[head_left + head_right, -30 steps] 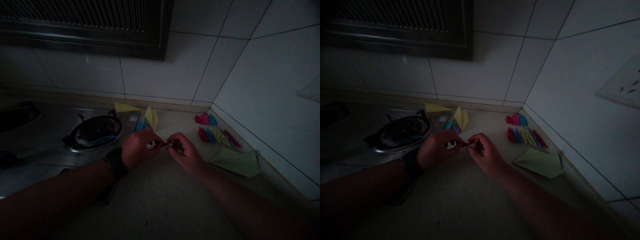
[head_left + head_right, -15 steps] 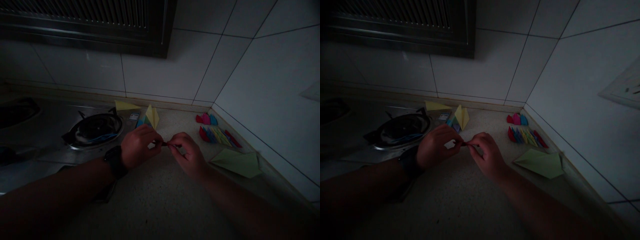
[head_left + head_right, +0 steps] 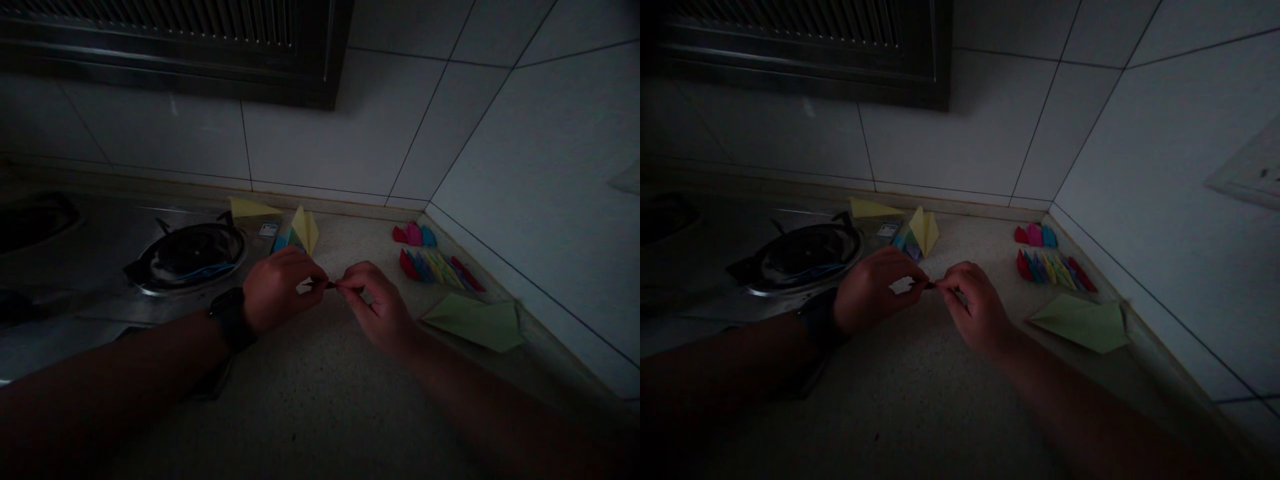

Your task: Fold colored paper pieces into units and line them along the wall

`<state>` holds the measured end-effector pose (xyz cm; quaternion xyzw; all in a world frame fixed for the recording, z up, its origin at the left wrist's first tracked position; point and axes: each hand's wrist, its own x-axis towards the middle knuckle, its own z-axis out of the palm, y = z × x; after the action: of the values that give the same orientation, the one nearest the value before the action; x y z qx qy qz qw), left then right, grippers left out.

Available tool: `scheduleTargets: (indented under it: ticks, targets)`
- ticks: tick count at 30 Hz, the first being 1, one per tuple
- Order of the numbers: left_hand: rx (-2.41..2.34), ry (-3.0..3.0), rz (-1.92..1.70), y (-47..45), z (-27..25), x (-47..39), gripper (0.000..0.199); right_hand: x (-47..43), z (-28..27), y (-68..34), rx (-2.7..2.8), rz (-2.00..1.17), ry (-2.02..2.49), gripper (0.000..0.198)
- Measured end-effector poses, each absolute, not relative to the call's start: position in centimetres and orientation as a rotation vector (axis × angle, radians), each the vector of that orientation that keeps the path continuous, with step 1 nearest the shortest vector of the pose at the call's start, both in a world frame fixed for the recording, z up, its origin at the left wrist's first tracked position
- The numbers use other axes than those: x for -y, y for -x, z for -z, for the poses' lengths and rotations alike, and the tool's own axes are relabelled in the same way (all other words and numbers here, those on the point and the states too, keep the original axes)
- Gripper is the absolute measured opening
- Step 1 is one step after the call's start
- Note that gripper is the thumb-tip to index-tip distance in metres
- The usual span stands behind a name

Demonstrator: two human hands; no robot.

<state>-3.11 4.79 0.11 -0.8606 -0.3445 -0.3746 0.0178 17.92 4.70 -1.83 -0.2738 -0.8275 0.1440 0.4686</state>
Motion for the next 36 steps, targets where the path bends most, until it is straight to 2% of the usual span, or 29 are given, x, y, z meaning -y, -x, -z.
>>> scheduleTargets:
  ticks: [26,36]
  targets:
    - [0.935,2.674,1.150,2.98,-0.64,-4.31,0.008,-4.21,1.30,-17.86,2.169,-0.172,0.620,0.010]
    - [0.955,2.631,1.189,3.01,-0.63,-4.49,0.005,-4.46,1.63,-17.75,2.009,-0.311,0.655,0.012]
